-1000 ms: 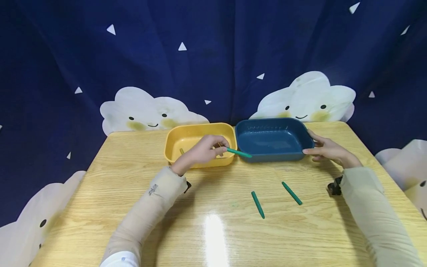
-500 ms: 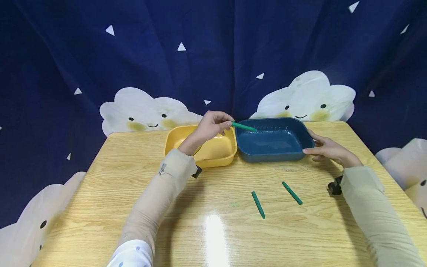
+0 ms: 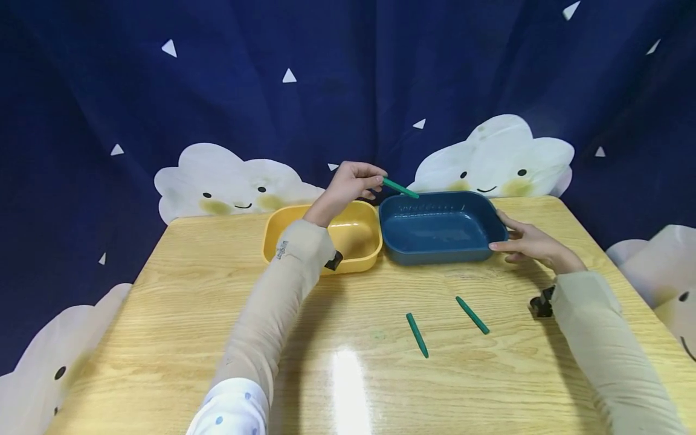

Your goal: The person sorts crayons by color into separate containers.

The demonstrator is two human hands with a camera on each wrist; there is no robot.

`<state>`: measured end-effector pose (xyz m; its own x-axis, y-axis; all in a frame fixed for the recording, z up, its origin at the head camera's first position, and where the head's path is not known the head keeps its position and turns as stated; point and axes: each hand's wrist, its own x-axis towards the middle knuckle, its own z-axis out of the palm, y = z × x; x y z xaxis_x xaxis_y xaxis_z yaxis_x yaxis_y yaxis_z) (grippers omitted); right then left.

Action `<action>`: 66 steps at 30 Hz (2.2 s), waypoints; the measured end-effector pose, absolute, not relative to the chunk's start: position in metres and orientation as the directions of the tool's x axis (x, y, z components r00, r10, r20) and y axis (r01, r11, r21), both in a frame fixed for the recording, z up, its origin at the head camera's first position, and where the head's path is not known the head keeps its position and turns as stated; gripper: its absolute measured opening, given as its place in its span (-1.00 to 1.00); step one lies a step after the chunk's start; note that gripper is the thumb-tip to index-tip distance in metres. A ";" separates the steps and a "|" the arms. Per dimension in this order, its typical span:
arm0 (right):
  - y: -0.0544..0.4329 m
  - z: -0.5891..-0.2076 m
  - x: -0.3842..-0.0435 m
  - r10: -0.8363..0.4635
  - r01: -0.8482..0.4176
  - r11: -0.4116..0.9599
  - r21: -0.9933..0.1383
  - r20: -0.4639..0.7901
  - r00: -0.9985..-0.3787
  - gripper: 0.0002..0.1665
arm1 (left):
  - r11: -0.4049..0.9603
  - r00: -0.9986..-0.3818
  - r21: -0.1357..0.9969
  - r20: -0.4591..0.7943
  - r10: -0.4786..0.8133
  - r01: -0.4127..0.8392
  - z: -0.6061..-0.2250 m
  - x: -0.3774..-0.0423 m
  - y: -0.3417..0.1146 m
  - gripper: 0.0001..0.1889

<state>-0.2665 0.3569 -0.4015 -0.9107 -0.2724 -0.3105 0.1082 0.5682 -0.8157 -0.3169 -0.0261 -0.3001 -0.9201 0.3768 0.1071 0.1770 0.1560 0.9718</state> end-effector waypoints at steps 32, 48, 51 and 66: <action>0.355 -0.398 -0.265 -0.257 0.111 0.587 -0.802 -0.314 -0.914 0.18 | 0.008 -0.935 0.996 -0.087 0.343 -0.090 -0.333 -0.364 0.056 -0.72; 0.352 -0.396 -0.263 -0.235 0.131 0.578 -0.805 -0.318 -0.918 0.17 | -0.101 -0.941 0.989 -0.066 0.333 -0.105 -0.336 -0.382 0.085 -0.73; 0.350 -0.396 -0.262 -0.239 0.130 0.579 -0.805 -0.320 -0.917 0.17 | -0.128 -0.945 0.985 -0.067 0.319 -0.113 -0.342 -0.384 0.088 -0.73; 0.351 -0.399 -0.261 -0.242 0.121 0.585 -0.802 -0.316 -0.917 0.18 | 0.322 -0.862 0.913 -0.363 0.355 -0.252 -0.361 -0.378 0.093 -0.89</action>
<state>-0.2610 0.3507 -0.3991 -0.9175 -0.2420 -0.3157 0.1214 0.5854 -0.8016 -0.3781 0.0927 -0.3614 -0.8618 0.3546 -0.3626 -0.2518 0.3216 0.9128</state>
